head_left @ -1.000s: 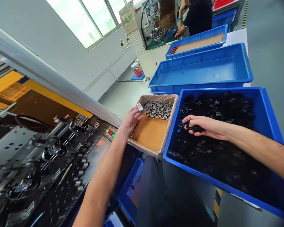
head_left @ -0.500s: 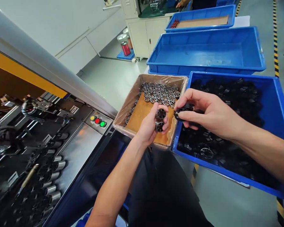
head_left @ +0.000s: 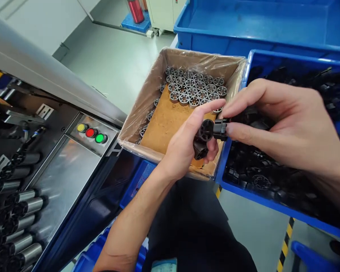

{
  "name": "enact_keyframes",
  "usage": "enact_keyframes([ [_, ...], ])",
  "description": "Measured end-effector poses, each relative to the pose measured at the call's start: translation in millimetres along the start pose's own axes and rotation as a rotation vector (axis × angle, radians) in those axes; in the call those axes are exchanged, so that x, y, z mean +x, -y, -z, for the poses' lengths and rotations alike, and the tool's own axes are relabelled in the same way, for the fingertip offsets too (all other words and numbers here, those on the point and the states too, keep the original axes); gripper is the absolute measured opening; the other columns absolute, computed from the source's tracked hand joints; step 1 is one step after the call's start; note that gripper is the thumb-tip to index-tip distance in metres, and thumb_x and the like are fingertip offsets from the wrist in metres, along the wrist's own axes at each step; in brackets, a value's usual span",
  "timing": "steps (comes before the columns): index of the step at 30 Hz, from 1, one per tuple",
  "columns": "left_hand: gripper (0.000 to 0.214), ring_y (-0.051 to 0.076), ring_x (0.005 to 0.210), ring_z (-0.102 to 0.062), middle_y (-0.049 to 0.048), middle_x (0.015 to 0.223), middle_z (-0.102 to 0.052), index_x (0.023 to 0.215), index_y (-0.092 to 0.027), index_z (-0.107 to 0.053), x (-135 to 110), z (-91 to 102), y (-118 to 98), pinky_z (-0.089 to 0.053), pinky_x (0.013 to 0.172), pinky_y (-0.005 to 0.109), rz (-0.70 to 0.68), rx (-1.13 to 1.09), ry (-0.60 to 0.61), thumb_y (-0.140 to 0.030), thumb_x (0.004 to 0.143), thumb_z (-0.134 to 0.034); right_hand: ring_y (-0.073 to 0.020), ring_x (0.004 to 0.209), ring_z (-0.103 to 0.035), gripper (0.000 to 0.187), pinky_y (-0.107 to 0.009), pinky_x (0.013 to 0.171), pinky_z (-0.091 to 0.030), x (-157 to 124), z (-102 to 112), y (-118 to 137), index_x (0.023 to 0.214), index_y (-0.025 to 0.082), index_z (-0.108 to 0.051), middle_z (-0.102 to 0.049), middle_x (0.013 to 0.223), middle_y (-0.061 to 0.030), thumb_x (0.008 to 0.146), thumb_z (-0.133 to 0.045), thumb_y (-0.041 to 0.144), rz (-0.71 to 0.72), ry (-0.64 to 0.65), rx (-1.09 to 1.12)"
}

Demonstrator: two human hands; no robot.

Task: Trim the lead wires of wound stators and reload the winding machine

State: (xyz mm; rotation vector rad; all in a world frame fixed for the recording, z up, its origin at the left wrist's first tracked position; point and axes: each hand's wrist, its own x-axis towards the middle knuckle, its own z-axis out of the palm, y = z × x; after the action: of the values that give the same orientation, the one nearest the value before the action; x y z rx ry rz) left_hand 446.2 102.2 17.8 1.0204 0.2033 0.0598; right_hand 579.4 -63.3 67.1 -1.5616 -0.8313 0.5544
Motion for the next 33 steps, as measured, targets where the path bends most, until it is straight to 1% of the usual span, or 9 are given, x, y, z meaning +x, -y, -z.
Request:
enact_keyframes([
  [8, 0.050, 0.016, 0.070, -0.064, 0.0000, 0.082, -0.070, 0.156, -0.032, -0.085, -6, -5.5, 1, -0.053, 0.065, 0.027, -0.035, 0.082, -0.065, -0.067, 0.129, -0.063, -0.0179, 0.074, -0.082, 0.024, -0.039, 0.073, -0.078, -3, -11, 1, 0.089, 0.030, -0.083, -0.087, 0.094, 0.0034, 0.103, -0.102, 0.028, -0.060, -0.022, 0.067],
  [13, 0.049, 0.013, 0.072, -0.064, 0.0001, 0.089, -0.070, 0.164, -0.032, -0.078, -6, -5.5, 6, -0.051, 0.066, 0.024, -0.139, 0.123, -0.092, -0.064, 0.131, -0.062, -0.0083, 0.054, -0.061, 0.028, -0.024, 0.050, -0.053, -6, -14, -11, 0.088, 0.027, -0.081, -0.072, 0.074, 0.0071, 0.100, -0.105, 0.034, -0.098, -0.065, 0.099],
  [17, 0.057, 0.012, 0.067, -0.062, -0.0010, 0.086, -0.069, 0.163, -0.034, -0.077, -6, -9.4, 5, -0.048, 0.062, 0.022, -0.157, 0.178, -0.133, -0.077, 0.130, -0.057, -0.0100, 0.060, -0.066, 0.030, -0.023, 0.048, -0.050, -9, -20, -26, 0.094, 0.028, -0.084, -0.073, 0.080, 0.0059, 0.097, -0.111, 0.041, -0.131, -0.103, 0.180],
  [21, 0.055, 0.014, 0.066, -0.061, -0.0012, 0.085, -0.072, 0.169, -0.041, -0.072, -8, -13.0, 3, -0.049, 0.062, 0.026, -0.101, 0.205, -0.164, -0.075, 0.132, -0.050, -0.0091, 0.061, -0.067, 0.035, -0.023, 0.047, -0.050, -14, -27, -32, 0.092, 0.028, -0.086, -0.078, 0.091, 0.0044, 0.090, -0.117, 0.046, -0.175, -0.123, 0.270],
  [25, 0.062, 0.015, 0.059, -0.056, -0.0029, 0.071, -0.064, 0.169, -0.034, -0.075, -7, -14.0, 0, -0.046, 0.060, 0.029, -0.132, 0.169, -0.112, -0.077, 0.131, -0.053, -0.0094, 0.064, -0.065, 0.019, -0.023, 0.053, -0.054, -10, -18, -26, 0.099, 0.030, -0.095, -0.080, 0.089, 0.0025, 0.104, -0.107, 0.045, -0.135, -0.050, 0.251],
  [28, 0.067, 0.011, 0.063, -0.066, 0.0032, 0.093, -0.086, 0.130, -0.025, -0.085, -2, -12.8, -4, -0.043, 0.056, 0.022, -0.230, 0.087, -0.212, -0.088, 0.124, -0.063, -0.0133, 0.075, -0.074, 0.008, -0.022, 0.056, -0.057, -2, -1, -21, 0.114, 0.033, -0.101, -0.085, 0.097, -0.0002, 0.109, -0.100, 0.038, -0.148, 0.028, 0.285],
  [30, 0.080, 0.012, 0.077, -0.079, 0.0085, 0.119, -0.092, 0.098, -0.020, -0.071, 1, -11.0, -6, -0.042, 0.054, 0.017, -0.249, 0.035, -0.291, -0.097, 0.118, -0.066, -0.0190, 0.086, -0.083, 0.013, -0.024, 0.061, -0.063, 1, 9, -19, 0.121, 0.033, -0.101, -0.085, 0.102, -0.0007, 0.110, -0.095, 0.033, -0.139, 0.041, 0.317],
  [31, 0.083, 0.012, 0.077, -0.081, 0.0089, 0.118, -0.092, 0.095, -0.020, -0.067, 2, -10.1, -6, -0.043, 0.053, 0.017, -0.240, 0.030, -0.297, -0.101, 0.116, -0.065, -0.0216, 0.089, -0.086, 0.014, -0.027, 0.065, -0.068, 1, 12, -19, 0.123, 0.033, -0.100, -0.084, 0.100, -0.0007, 0.111, -0.092, 0.031, -0.137, 0.058, 0.321],
  [33, 0.083, 0.011, 0.060, -0.070, 0.0048, 0.090, -0.084, 0.098, -0.023, -0.070, 2, -8.6, -4, -0.044, 0.051, 0.020, -0.229, 0.071, -0.267, -0.104, 0.116, -0.061, -0.0212, 0.083, -0.085, 0.017, -0.031, 0.071, -0.075, 0, 15, -20, 0.125, 0.033, -0.098, -0.078, 0.089, 0.0008, 0.112, -0.088, 0.030, -0.151, 0.105, 0.330],
])
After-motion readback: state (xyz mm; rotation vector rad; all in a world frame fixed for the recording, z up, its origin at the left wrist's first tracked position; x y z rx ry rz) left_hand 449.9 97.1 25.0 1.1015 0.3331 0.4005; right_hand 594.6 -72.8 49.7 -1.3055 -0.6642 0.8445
